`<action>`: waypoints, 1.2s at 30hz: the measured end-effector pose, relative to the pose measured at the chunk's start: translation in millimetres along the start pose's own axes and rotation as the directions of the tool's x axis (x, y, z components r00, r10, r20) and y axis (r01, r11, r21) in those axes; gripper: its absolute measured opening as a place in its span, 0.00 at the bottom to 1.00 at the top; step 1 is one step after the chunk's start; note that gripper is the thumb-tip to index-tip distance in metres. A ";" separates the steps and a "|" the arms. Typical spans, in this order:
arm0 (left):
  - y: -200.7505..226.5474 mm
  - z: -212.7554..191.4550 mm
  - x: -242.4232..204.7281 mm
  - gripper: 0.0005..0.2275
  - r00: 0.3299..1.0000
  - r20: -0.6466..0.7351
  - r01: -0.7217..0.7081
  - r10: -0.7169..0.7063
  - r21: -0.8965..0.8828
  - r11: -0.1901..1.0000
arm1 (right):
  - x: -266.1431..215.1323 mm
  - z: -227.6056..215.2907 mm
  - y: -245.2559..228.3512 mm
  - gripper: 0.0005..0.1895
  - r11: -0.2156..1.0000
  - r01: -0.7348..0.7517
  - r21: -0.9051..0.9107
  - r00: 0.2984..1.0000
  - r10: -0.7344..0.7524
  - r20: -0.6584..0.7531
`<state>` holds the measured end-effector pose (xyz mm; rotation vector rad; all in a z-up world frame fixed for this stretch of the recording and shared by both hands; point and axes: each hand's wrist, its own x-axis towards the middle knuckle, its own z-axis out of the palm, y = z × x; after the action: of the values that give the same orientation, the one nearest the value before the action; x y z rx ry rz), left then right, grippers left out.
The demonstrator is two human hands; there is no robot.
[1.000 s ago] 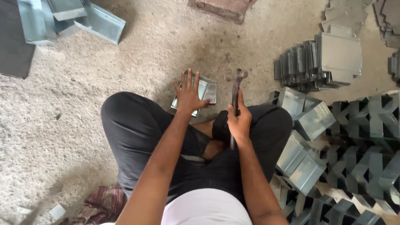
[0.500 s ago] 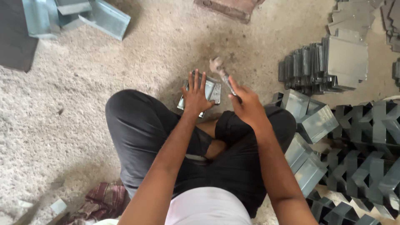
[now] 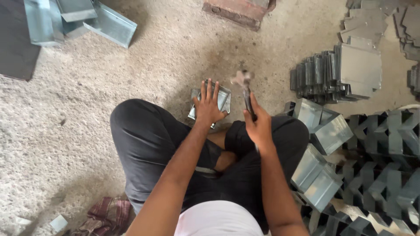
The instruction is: The person sits on the floor and uses a hammer to strike a small metal piece placed on a brick. They repeatedly pick up metal pieces, position them, and hit them with the hammer to shape or flatten them.
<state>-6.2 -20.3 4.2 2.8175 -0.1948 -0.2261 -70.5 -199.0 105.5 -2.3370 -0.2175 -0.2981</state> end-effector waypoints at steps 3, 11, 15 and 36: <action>-0.9 -0.6 -4.3 0.58 1.000 -0.001 0.004 -0.004 -0.005 1.000 | -8.4 10.4 13.1 0.32 0.998 0.013 -0.058 0.994 -0.007 0.108; 3.9 -1.3 2.7 0.51 0.986 0.042 0.163 -0.159 -0.117 0.980 | -46.3 29.2 53.9 0.31 0.960 -0.253 0.118 0.967 0.252 0.027; -25.4 -5.4 29.4 0.38 0.967 -0.084 0.240 -0.239 0.005 0.971 | -54.7 55.8 65.8 0.31 0.814 -0.518 0.263 0.855 0.498 0.144; -55.1 11.2 43.7 0.22 0.934 0.151 -0.312 0.323 -0.094 0.945 | -18.1 6.7 -22.2 0.28 0.985 0.153 0.083 0.980 -0.141 -0.140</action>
<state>40.6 21.6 -29.4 2.6475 -0.6615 -0.3820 -92.3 -180.0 110.8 -2.2022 -0.3325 -0.5053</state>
